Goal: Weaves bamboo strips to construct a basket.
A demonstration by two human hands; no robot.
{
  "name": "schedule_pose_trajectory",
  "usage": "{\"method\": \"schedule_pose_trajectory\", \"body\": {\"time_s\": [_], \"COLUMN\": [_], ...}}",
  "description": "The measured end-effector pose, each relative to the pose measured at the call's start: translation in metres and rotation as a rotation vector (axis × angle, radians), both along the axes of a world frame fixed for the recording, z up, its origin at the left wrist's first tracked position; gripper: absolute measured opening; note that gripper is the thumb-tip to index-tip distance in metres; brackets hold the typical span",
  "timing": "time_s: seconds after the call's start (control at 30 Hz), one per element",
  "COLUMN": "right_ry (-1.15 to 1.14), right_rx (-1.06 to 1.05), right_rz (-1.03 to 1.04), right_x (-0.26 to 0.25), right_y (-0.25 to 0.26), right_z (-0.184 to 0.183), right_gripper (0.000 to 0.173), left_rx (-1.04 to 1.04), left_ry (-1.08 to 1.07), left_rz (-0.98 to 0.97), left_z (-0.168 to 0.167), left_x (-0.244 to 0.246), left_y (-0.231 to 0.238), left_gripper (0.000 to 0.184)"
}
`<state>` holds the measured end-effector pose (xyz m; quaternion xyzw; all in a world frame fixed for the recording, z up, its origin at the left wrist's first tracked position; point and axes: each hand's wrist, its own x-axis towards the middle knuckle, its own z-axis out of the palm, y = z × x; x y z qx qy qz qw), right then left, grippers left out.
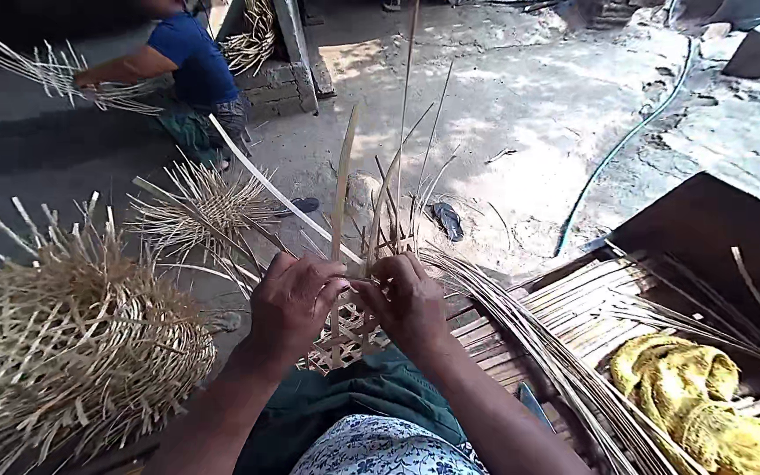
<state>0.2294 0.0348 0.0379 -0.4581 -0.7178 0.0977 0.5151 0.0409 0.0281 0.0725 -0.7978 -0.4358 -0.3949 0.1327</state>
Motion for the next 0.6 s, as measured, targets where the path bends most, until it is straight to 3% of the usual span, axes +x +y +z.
{"method": "schedule_pose_trajectory", "body": {"time_s": [0.1,0.2,0.23,0.37,0.5,0.6], "right_ry": [-0.063,-0.192,-0.208,-0.062,0.124,0.207], "right_rx": [-0.098,-0.23,-0.255,-0.327,-0.182,-0.152], "right_rz": [0.014,0.031,0.042,0.274,0.402,0.515], "right_x": [-0.002,-0.004,-0.005,-0.002,-0.016,-0.019], "right_y": [0.0,-0.006,-0.009,-0.009,-0.001,0.01], "right_z": [0.011,0.03,0.036,0.043,0.018,0.012], "right_gripper": [0.019,0.037,0.036,0.019,0.014,0.011], "left_rx": [-0.032,-0.068,-0.088,-0.188,-0.241,-0.257], "left_ry": [-0.02,-0.038,-0.052,-0.215,-0.37,-0.484], "left_rz": [-0.004,-0.023,-0.035,-0.143,-0.245,-0.317], "left_z": [-0.006,-0.002,0.0,-0.008,-0.028,-0.035], "left_x": [0.001,-0.003,-0.006,-0.027,-0.049,-0.057], "left_y": [-0.003,-0.007,-0.01,-0.012,-0.008,-0.003], "left_gripper": [0.019,0.019,0.02,0.024,0.017,0.021]}}
